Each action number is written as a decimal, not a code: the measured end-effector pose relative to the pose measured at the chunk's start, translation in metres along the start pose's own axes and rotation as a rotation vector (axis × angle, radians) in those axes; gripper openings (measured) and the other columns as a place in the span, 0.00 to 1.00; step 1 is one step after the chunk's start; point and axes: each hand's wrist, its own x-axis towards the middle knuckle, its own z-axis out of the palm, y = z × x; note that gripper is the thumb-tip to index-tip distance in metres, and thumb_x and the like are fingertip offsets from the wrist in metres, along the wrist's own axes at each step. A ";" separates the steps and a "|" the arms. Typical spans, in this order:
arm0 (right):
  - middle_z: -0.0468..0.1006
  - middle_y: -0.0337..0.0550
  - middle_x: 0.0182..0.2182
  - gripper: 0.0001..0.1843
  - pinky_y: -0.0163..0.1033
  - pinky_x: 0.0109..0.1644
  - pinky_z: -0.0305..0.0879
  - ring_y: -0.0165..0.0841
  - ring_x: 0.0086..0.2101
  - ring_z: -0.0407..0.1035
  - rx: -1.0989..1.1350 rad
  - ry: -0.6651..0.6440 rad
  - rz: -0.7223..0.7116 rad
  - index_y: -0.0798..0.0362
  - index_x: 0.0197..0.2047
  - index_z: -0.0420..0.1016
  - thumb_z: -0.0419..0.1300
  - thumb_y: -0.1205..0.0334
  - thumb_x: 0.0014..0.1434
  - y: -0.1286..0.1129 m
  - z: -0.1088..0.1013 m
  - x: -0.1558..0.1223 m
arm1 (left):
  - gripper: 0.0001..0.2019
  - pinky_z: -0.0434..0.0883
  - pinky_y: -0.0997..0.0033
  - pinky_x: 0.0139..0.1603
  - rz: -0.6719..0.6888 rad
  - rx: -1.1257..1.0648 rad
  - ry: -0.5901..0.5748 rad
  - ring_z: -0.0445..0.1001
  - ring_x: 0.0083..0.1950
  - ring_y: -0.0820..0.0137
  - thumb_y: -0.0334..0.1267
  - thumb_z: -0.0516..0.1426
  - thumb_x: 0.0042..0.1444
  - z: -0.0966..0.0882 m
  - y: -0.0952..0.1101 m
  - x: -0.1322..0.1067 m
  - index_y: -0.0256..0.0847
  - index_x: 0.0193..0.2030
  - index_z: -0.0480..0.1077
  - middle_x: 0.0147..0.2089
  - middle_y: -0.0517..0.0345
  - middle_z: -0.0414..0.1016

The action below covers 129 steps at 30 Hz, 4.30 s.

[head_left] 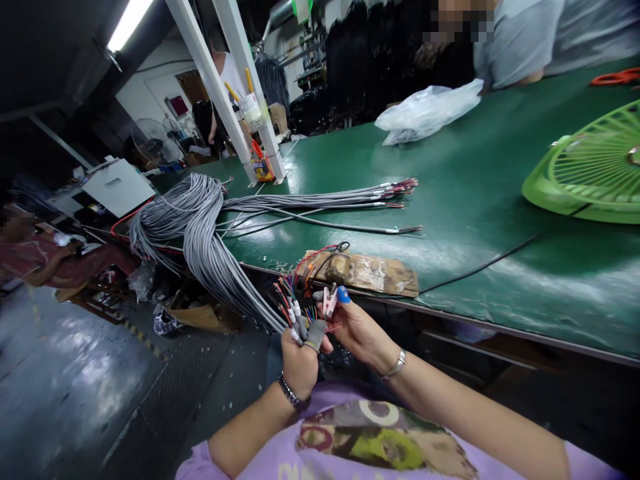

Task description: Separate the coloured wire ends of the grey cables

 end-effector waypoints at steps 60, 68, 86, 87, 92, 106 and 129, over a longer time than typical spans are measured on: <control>0.69 0.35 0.19 0.15 0.33 0.27 0.54 0.26 0.22 0.59 -0.580 0.080 0.030 0.54 0.25 0.68 0.66 0.53 0.44 0.012 0.003 -0.039 | 0.20 0.64 0.72 0.29 -0.039 0.155 -0.222 0.67 0.21 0.73 0.47 0.56 0.55 -0.036 -0.003 -0.012 0.38 0.16 0.69 0.16 0.58 0.69; 0.67 0.34 0.20 0.16 0.34 0.28 0.56 0.25 0.22 0.59 -0.433 0.157 0.032 0.54 0.24 0.67 0.66 0.52 0.43 -0.003 0.008 -0.038 | 0.22 0.63 0.72 0.28 -0.056 0.115 -0.143 0.64 0.20 0.74 0.50 0.57 0.52 -0.032 -0.003 -0.010 0.39 0.13 0.65 0.14 0.60 0.66; 0.71 0.39 0.25 0.13 0.35 0.32 0.63 0.27 0.25 0.63 -0.140 0.283 0.060 0.52 0.29 0.69 0.60 0.51 0.52 -0.012 -0.009 -0.021 | 0.19 0.65 0.71 0.30 -0.038 0.044 -0.076 0.65 0.20 0.73 0.46 0.59 0.51 -0.021 0.007 -0.011 0.39 0.15 0.66 0.14 0.60 0.67; 0.72 0.41 0.27 0.16 0.35 0.33 0.64 0.28 0.26 0.64 -0.120 0.239 0.080 0.53 0.30 0.70 0.58 0.47 0.53 -0.015 -0.009 -0.019 | 0.19 0.65 0.71 0.30 -0.045 0.011 -0.080 0.65 0.20 0.73 0.46 0.59 0.51 -0.018 0.009 -0.009 0.39 0.15 0.66 0.15 0.60 0.67; 0.72 0.41 0.25 0.23 0.37 0.32 0.63 0.31 0.27 0.65 -0.095 0.054 0.036 0.53 0.31 0.72 0.60 0.40 0.49 -0.018 -0.004 -0.008 | 0.19 0.63 0.73 0.27 -0.032 -0.036 -0.075 0.64 0.19 0.75 0.45 0.58 0.51 0.002 0.017 0.001 0.39 0.15 0.65 0.14 0.61 0.66; 0.72 0.41 0.25 0.23 0.37 0.31 0.62 0.30 0.26 0.64 -0.081 0.111 -0.032 0.54 0.31 0.73 0.63 0.41 0.46 -0.011 0.004 -0.003 | 0.19 0.64 0.73 0.26 -0.052 0.016 -0.057 0.64 0.19 0.74 0.47 0.58 0.52 0.003 0.005 0.004 0.39 0.15 0.64 0.15 0.60 0.66; 0.65 0.32 0.17 0.20 0.32 0.26 0.53 0.23 0.21 0.55 -0.732 -0.084 0.032 0.56 0.22 0.69 0.66 0.47 0.43 -0.025 0.003 -0.029 | 0.19 0.67 0.71 0.30 -0.104 0.327 -0.517 0.69 0.22 0.71 0.44 0.56 0.55 -0.030 0.021 -0.001 0.38 0.16 0.70 0.17 0.56 0.72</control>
